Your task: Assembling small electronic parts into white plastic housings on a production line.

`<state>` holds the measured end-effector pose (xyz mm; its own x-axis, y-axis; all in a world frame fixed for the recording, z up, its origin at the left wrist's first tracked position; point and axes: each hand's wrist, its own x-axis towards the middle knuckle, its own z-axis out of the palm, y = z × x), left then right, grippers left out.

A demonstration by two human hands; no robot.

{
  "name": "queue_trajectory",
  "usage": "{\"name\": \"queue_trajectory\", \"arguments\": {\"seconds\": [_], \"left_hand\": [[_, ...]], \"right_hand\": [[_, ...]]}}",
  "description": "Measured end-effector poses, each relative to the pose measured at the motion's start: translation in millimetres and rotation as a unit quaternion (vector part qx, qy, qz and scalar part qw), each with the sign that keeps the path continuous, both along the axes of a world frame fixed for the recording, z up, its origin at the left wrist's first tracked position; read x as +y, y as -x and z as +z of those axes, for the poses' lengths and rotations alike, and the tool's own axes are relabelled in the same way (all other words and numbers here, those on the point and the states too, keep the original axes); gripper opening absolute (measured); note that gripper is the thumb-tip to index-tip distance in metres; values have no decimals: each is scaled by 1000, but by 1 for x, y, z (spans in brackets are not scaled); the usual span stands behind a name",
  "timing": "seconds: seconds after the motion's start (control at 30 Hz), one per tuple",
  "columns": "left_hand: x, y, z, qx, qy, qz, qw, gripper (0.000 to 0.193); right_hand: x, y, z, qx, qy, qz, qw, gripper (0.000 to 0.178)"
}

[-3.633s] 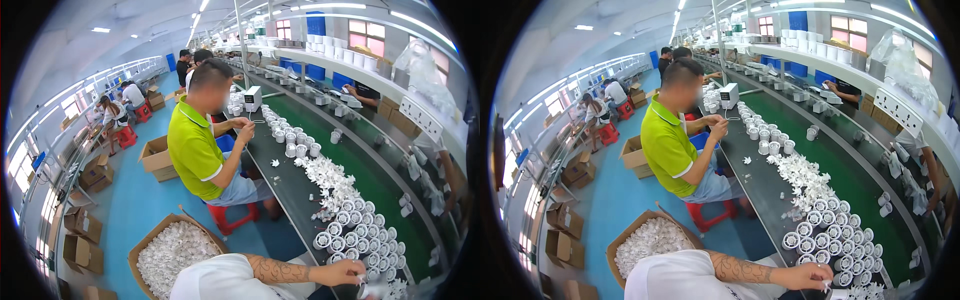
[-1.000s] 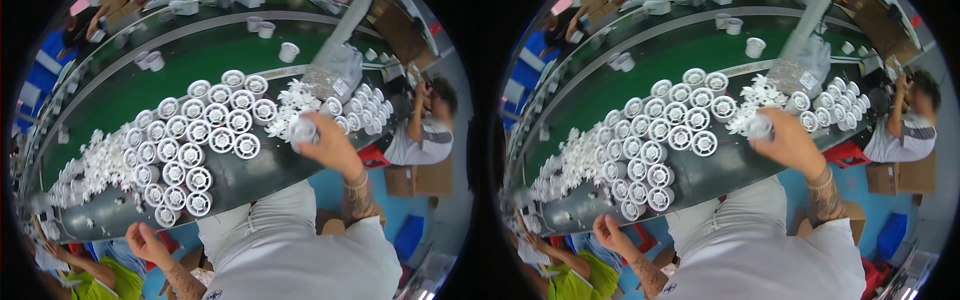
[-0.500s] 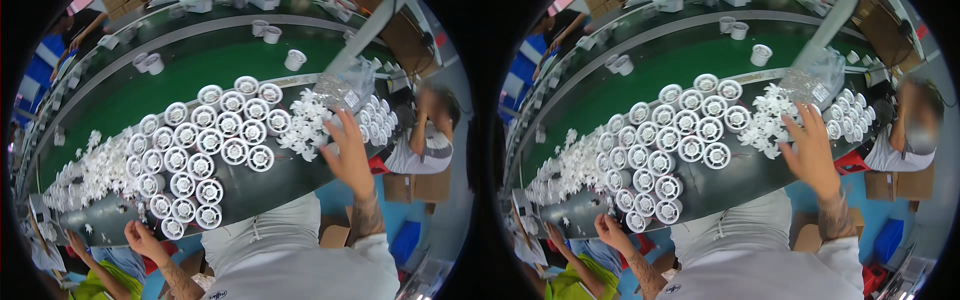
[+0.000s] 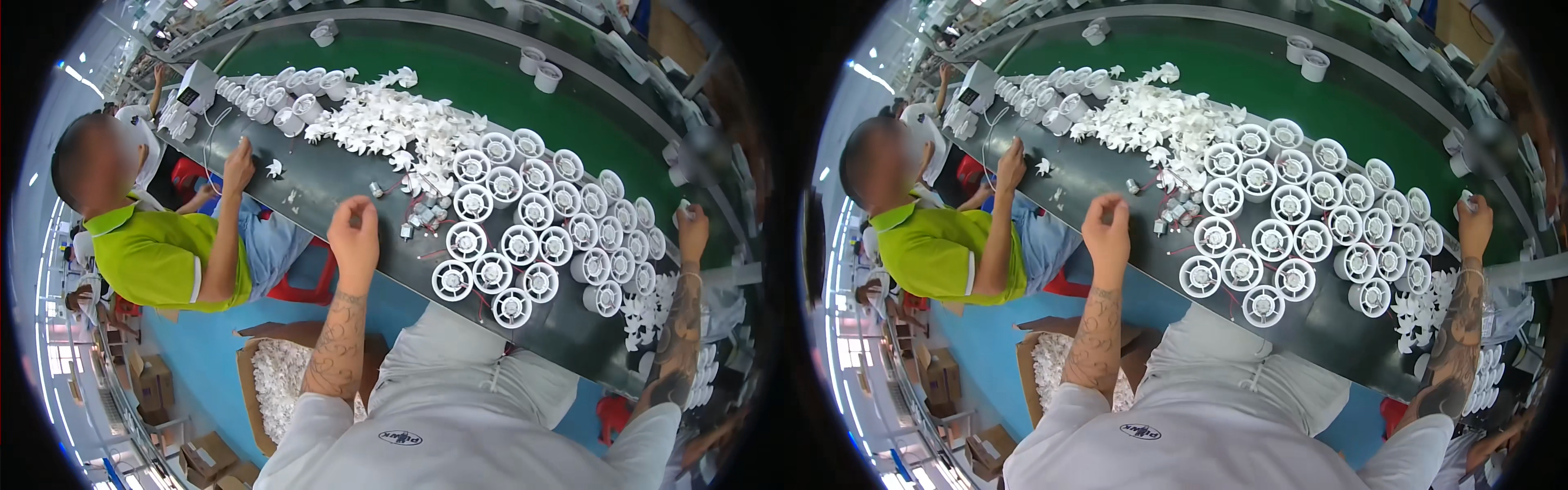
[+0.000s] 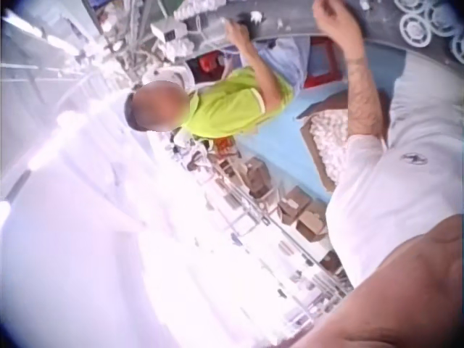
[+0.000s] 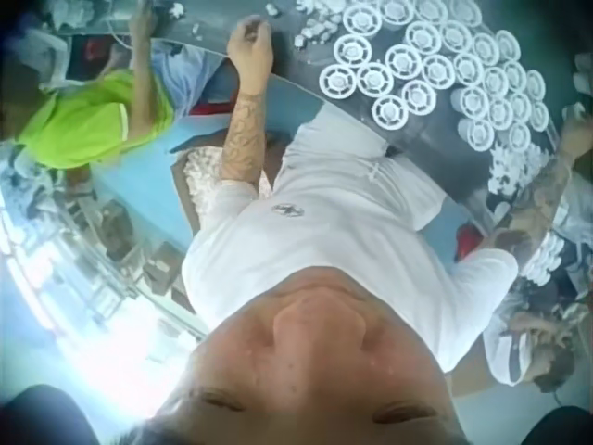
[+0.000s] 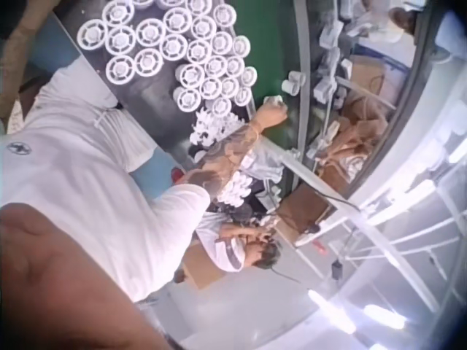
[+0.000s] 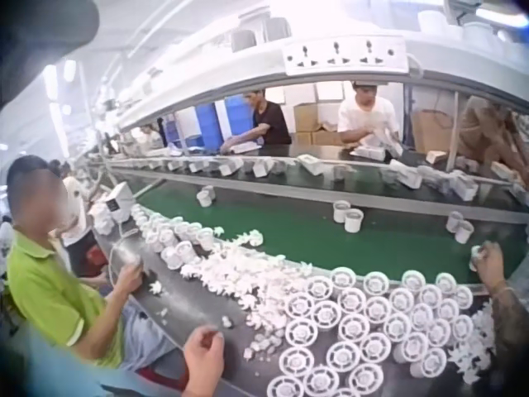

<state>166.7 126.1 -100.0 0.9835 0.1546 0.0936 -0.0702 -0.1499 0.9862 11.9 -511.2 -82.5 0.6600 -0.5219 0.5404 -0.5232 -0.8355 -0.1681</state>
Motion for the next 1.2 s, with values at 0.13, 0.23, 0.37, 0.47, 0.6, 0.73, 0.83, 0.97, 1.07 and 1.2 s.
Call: {"name": "queue_trajectory", "arguments": {"seconds": [0.13, 0.23, 0.37, 0.47, 0.6, 0.73, 0.83, 0.97, 1.07, 1.2], "left_hand": [[22, -76, 7, -195, -290, 11, 937, 23], [35, -94, 12, -245, -392, -25, 887, 28], [20, -123, -1, -231, -448, -75, 860, 28], [15, -128, -2, -216, -422, -76, 877, 22], [23, -123, 4, -216, -418, -86, 878, 16], [24, -119, 8, -223, -408, -79, 882, 16], [29, -121, 8, -203, -404, -75, 889, 19], [15, -116, 8, -152, -437, -49, 885, 25], [13, -127, -2, -179, -413, -53, 891, 22], [24, -123, 6, -133, -475, -100, 864, 36]], "right_hand": [[48, 11, 31, -67, -230, 53, 970, 24], [180, 59, 69, -111, -281, 123, 945, 24], [261, 171, 29, -17, -109, 190, 976, 34], [331, 170, 38, -22, -213, 151, 965, 24], [340, 165, 28, -5, -119, 127, 985, 22], [334, 166, -22, -54, -161, 69, 983, 29], [329, 169, -37, -80, -195, 79, 974, 38], [331, 174, -34, -83, -174, 82, 978, 40], [336, 177, -31, -86, -140, 77, 983, 42], [337, 155, -26, -79, -157, 84, 981, 43]]}}
